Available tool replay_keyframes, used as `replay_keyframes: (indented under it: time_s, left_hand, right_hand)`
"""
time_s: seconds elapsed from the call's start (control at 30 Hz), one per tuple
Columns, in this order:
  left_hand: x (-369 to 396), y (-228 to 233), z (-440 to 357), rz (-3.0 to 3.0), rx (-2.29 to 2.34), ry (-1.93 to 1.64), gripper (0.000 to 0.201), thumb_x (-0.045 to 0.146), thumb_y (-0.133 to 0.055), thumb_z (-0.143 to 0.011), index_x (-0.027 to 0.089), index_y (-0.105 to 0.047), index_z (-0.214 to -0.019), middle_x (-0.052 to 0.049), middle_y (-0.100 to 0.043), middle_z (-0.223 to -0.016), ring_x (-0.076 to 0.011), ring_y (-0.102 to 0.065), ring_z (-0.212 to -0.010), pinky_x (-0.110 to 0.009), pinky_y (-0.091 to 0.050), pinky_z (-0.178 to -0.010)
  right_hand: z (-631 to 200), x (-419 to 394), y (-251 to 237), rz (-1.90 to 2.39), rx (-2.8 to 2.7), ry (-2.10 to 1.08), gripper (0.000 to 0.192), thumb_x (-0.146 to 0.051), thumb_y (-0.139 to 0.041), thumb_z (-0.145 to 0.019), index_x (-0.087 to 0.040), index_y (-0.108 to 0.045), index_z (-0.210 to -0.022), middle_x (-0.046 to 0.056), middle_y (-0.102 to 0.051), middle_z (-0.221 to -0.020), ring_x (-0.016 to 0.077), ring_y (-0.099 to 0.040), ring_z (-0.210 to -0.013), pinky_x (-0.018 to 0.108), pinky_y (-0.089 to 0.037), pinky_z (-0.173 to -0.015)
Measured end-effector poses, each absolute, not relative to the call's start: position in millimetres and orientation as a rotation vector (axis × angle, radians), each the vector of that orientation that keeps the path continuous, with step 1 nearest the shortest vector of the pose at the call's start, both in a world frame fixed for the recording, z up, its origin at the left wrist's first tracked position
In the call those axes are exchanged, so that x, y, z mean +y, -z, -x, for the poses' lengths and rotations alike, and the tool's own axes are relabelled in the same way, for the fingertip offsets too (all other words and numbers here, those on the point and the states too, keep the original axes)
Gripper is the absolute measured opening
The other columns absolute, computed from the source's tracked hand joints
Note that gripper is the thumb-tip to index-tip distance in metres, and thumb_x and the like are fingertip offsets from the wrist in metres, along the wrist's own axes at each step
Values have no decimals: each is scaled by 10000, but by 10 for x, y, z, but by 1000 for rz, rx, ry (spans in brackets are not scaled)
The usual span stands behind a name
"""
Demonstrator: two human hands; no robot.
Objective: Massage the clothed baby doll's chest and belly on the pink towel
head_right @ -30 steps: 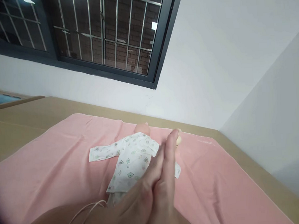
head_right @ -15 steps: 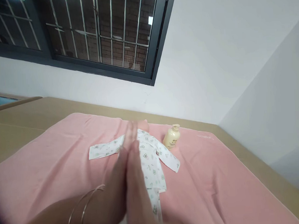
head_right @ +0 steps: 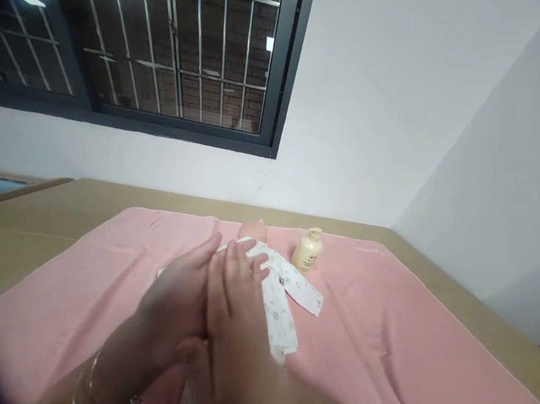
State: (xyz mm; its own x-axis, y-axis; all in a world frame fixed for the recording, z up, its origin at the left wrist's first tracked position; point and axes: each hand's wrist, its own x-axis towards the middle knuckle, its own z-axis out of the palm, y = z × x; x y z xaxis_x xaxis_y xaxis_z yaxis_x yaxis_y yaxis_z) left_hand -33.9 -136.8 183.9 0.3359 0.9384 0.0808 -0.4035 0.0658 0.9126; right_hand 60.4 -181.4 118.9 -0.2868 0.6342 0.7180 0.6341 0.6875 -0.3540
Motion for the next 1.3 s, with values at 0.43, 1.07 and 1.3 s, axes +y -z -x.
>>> replay_keyframes:
  time_s: [0.43, 1.07, 1.3]
  left_hand:
    - [-89, -1250, 149, -979, 921, -1586, 451, 449, -309, -944, 160, -602, -1130, -147, -608, -1311, -225, -540, -1273, -399, -367, -1112]
    - [164, -274, -49, -1573, 1286, -1545, 333, 326, -339, -939, 175, -624, -857, -94, -701, -935, -217, -636, -991, -383, -475, -954]
    - [120, -95, 15, -1852, 1390, -1470, 382, 107, -368, -850, 122, -640, -1118, -129, -669, -1199, -225, -596, -1150, -404, -439, -1061]
  right_hand:
    - [-1020, -966, -1090, 1333, -1744, -229, 358, -248, -411, -954, -161, -649, -1206, 123, -553, -1378, 254, -489, -1311, 453, -388, -1098]
    - [-1039, -407, -464, 1773, -2071, -9, 476, -246, -362, -984, -87, -462, -1421, 174, -372, -1514, 276, -278, -1431, 433, -186, -1166]
    - [-1073, -402, -450, 1966, -1908, 22, 547, -315, -327, -1001, 3, -408, -1439, 251, -407, -1465, 332, -340, -1389, 456, -237, -1136]
